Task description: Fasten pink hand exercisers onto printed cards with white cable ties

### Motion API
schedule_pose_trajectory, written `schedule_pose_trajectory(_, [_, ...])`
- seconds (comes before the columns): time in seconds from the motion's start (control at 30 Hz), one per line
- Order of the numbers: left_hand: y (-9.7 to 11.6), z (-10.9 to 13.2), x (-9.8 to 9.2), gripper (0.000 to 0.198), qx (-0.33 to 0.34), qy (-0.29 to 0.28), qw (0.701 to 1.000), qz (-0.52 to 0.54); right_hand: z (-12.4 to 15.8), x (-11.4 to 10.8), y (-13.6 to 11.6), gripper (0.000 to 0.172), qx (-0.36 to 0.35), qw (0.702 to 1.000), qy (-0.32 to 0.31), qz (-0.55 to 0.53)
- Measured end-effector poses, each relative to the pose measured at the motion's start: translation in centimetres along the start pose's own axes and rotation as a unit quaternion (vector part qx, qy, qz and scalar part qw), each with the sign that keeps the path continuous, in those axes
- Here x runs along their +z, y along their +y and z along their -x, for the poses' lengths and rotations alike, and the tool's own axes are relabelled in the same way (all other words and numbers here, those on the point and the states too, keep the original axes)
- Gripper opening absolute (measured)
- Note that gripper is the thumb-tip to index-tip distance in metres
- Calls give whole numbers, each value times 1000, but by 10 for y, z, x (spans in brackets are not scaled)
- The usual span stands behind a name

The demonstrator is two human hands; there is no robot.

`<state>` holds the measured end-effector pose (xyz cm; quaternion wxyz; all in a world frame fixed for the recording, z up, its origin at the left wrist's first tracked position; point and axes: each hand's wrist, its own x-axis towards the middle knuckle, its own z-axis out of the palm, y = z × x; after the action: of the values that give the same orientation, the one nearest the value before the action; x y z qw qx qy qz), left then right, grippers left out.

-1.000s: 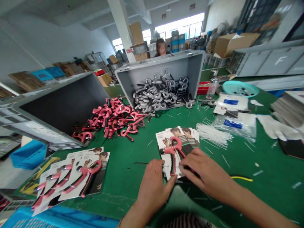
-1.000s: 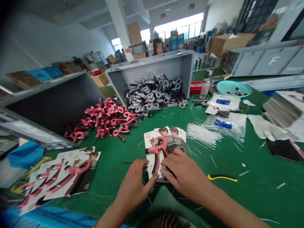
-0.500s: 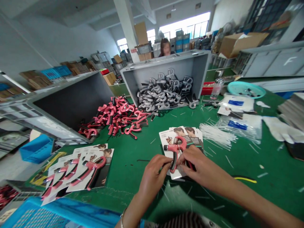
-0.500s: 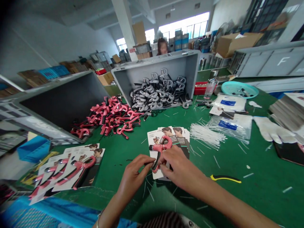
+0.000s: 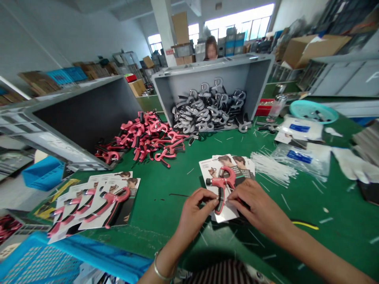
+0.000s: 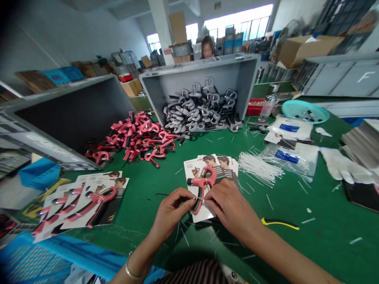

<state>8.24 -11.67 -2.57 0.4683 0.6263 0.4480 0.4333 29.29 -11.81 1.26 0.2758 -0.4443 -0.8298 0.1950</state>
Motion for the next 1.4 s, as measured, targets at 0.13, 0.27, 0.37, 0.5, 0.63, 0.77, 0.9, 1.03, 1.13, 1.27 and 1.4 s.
schedule_pose_trajectory(0.13, [-2,-1,1,6,-3,-2,1000,13,0,-1,1,11,-13,1000,-12,22])
schedule_pose_trajectory(0.27, [-1,-2,1,7,-1,-3,1000,11,0,2,0,11,-11,999,-14,27])
schedule_pose_trajectory(0.37, [1,-3,2,5,8,-5,1000,0,-2,4,-3,13,-11,999,-16,34])
schedule_pose_trajectory(0.5, [6,-2,2,5,33,-9,999,-29,-5,7,-7,12,-19,999,-12,26])
schedule_pose_trajectory(0.63, [16,-2,-7,13,57,-49,995,-70,-8,8,-8,12,-10,1000,1,-18])
schedule_pose_trajectory(0.77, [30,-2,-14,23,115,-108,959,-234,-9,9,-11,5,1,1000,1,-26])
schedule_pose_trajectory(0.9, [40,-2,-14,22,194,-114,887,-403,-9,9,-14,8,-10,1000,-18,-4])
schedule_pose_trajectory(1.03, [39,3,-11,16,228,-59,905,-354,-6,9,-12,10,-21,1000,-15,-7])
schedule_pose_trajectory(1.13, [32,10,-6,12,191,-32,943,-270,-4,9,-9,7,-16,999,-4,-33])
schedule_pose_trajectory(1.27, [11,19,2,35,146,-23,954,-260,-3,13,-7,8,-23,994,13,-102])
schedule_pose_trajectory(1.4, [-15,19,6,33,164,27,939,-300,-7,21,-8,10,-36,990,19,-137])
